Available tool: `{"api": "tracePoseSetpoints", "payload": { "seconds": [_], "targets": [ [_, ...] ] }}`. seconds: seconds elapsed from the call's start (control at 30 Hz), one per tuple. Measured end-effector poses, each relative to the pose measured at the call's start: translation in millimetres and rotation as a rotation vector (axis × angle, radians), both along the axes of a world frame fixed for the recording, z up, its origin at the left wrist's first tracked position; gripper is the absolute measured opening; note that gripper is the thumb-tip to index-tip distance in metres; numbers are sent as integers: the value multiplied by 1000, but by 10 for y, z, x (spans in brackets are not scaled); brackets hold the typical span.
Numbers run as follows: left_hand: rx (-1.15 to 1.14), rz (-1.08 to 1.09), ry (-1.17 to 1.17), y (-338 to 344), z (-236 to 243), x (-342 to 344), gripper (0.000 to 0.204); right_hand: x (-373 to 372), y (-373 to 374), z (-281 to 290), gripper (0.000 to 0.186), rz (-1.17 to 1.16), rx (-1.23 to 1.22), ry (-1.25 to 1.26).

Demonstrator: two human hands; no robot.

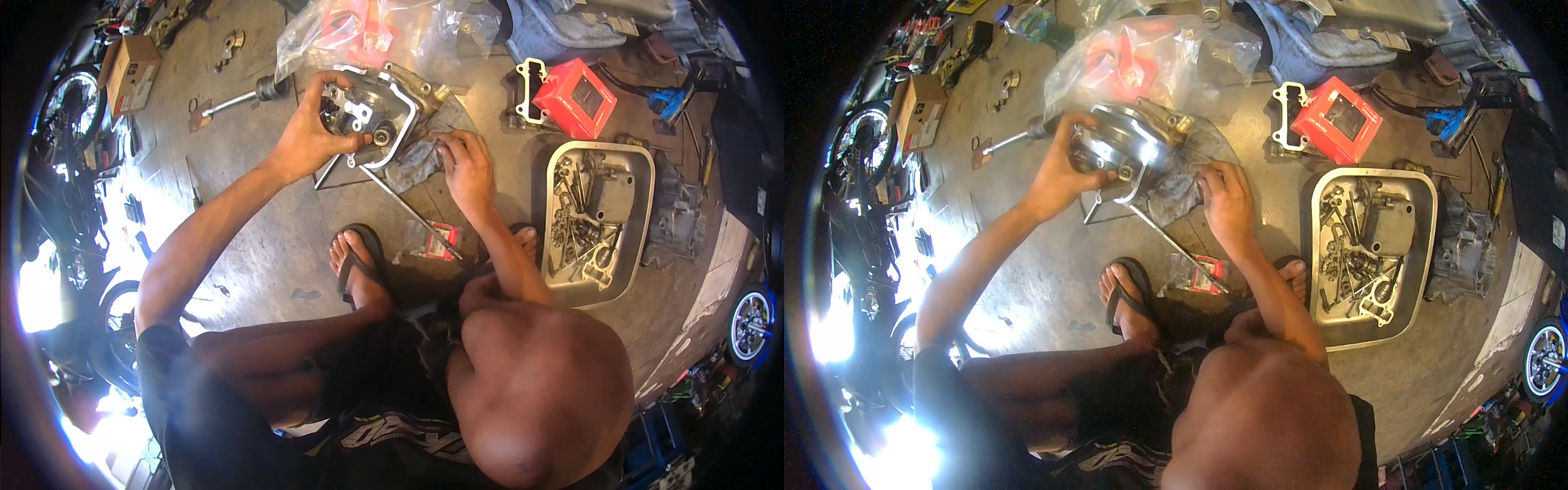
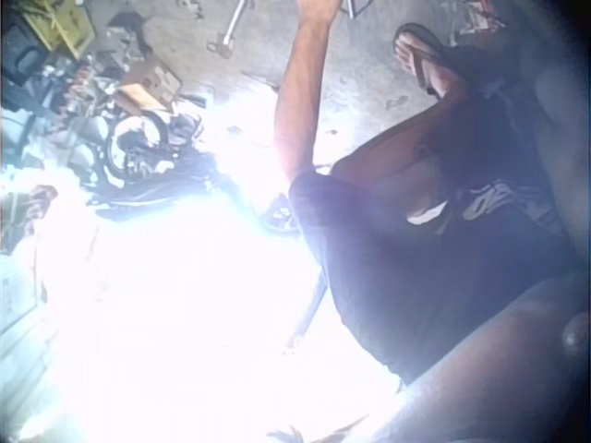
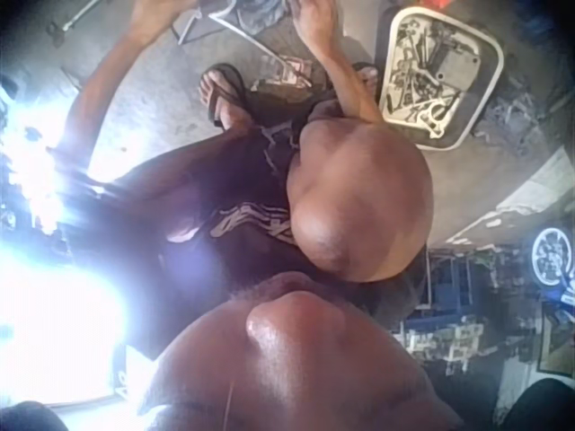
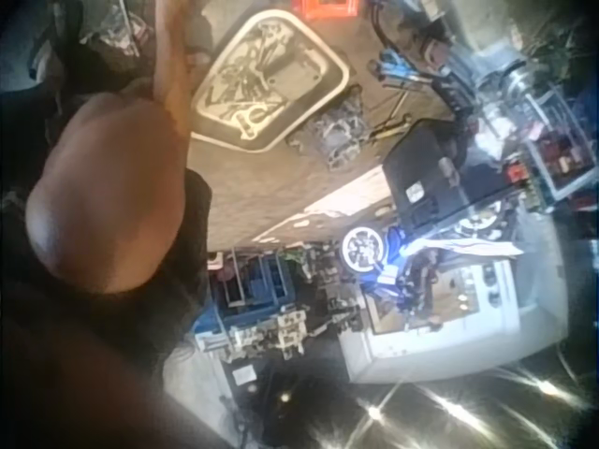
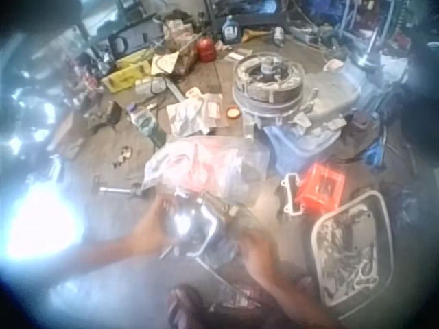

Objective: The person handles a motorcycle engine head, takes small components from a tray and a plastic bag, and uses a T-handle wrench to work on the assembly while sitting on the floor.

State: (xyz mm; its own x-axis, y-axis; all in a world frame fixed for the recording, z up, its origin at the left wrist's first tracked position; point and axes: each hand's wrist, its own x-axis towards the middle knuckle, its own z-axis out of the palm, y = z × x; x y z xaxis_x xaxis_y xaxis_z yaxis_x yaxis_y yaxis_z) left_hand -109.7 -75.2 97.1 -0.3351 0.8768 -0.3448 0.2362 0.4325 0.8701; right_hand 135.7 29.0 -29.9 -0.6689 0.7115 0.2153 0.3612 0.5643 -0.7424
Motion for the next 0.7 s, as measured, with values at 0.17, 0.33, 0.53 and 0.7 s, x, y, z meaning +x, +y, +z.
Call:
{"api": "tracePoseSetpoints", "payload": {
  "seconds": [0.17, 0.33, 0.53, 0.7],
  "targets": [
    [-52, -47, 122, 81, 75, 63, 71, 13, 55, -68, 21, 62, 35, -144],
    [-38, -27, 47, 101, 80, 94, 70, 23, 108, -187, 23, 115, 141, -183],
    [-9, -31, 78, 65, 84, 86, 69, 11, 106, -52, 27, 181, 141, -212],
    [20, -40, 55, 76, 82, 96, 68, 30, 131, -191, 30, 177, 195, -220]
  ]
}}
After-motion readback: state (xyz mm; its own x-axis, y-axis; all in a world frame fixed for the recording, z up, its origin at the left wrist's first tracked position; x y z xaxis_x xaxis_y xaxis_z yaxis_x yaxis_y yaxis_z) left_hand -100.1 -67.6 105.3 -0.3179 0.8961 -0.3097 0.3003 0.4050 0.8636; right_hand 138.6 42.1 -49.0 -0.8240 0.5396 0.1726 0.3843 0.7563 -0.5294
